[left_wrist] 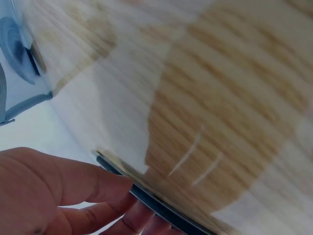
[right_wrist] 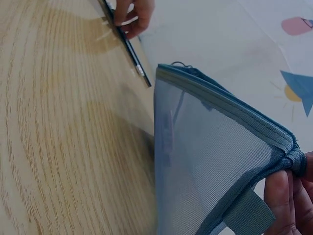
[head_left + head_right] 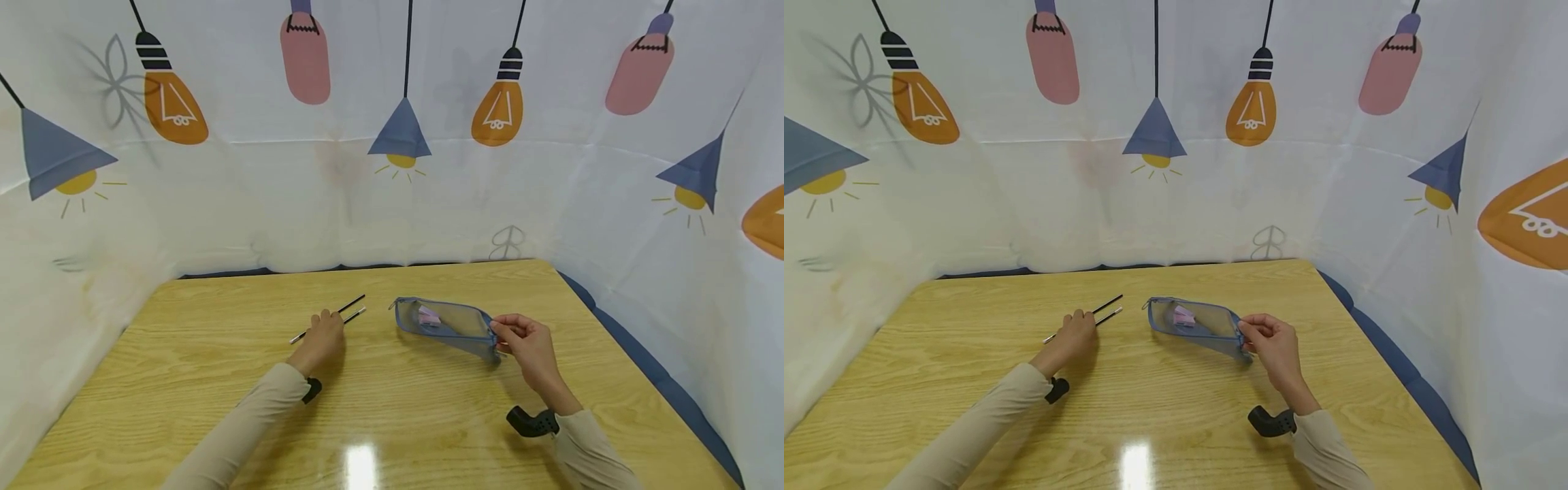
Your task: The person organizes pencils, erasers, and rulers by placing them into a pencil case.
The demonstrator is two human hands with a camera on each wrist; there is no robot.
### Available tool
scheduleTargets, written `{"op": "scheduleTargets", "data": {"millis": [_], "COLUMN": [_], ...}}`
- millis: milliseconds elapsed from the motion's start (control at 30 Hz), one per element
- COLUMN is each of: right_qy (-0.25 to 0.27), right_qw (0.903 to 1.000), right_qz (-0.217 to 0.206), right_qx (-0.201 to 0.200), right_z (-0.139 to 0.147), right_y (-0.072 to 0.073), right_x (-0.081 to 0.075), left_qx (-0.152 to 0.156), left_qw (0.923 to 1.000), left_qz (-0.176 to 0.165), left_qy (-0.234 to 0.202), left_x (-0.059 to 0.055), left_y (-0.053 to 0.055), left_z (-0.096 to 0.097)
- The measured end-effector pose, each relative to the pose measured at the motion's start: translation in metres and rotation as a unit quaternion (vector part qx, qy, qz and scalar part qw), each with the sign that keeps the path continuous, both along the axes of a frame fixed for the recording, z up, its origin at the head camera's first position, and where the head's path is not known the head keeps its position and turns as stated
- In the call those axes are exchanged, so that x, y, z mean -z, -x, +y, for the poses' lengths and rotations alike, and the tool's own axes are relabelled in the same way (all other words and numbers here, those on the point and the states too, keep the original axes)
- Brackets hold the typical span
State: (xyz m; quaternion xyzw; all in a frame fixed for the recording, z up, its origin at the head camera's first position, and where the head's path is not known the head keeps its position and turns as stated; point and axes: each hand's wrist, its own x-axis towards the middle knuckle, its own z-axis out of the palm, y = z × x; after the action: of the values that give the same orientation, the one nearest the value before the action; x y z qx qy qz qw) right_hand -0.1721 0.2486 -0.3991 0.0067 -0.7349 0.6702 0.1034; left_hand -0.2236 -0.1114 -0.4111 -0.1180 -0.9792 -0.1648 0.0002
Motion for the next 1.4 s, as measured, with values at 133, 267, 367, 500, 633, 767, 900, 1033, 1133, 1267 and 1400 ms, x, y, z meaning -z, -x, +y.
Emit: {"op": "scheduleTargets", "data": {"millis": [133,267,367,500,633,767,900,1033,1133,1267,1400], "right_qy": [-0.013,-0.029,-0.038,-0.046,-0.046,-0.043,-0.049,-0.051,-0.048,-0.044,-0.044], "right_qw": [0.9999,0.9996,0.9993,0.9989,0.9989,0.9991,0.9988,0.9987,0.9988,0.9989,0.9990], "right_qz": [0.000,0.001,0.000,-0.002,-0.001,-0.001,0.002,0.006,0.010,0.011,0.006], "right_qx": [-0.006,-0.005,0.003,0.003,-0.003,-0.004,-0.003,-0.003,-0.005,-0.007,-0.008], "right_z": [-0.001,-0.001,-0.001,-0.002,-0.002,-0.003,-0.003,-0.003,-0.004,-0.004,-0.004], "right_y": [0.002,0.002,0.002,0.000,-0.001,-0.002,-0.002,0.000,0.000,-0.001,-0.002], "right_x": [-0.001,0.000,0.001,0.001,0.000,0.000,0.000,0.000,0.000,0.001,0.001], "left_qx": [0.002,-0.007,-0.013,-0.014,0.017,0.070,0.085,0.080,0.064,0.050,0.065], "left_qw": [1.0000,0.9999,0.9995,0.9993,0.9998,0.9948,0.9914,0.9936,0.9967,0.9983,0.9964], "left_qz": [-0.003,-0.016,-0.027,-0.034,-0.002,0.062,0.090,0.070,0.043,0.025,0.045], "left_qy": [0.001,0.001,0.002,-0.001,0.013,0.041,0.043,0.040,0.025,0.015,0.028], "left_x": [-0.001,-0.001,-0.002,-0.002,-0.001,0.003,0.006,0.002,-0.002,-0.006,-0.007], "left_y": [0.001,0.001,0.001,0.001,0.001,-0.001,-0.002,-0.001,0.000,0.001,0.001], "left_z": [0.000,0.000,0.000,0.001,0.001,-0.002,-0.003,-0.003,-0.002,-0.001,-0.001]}}
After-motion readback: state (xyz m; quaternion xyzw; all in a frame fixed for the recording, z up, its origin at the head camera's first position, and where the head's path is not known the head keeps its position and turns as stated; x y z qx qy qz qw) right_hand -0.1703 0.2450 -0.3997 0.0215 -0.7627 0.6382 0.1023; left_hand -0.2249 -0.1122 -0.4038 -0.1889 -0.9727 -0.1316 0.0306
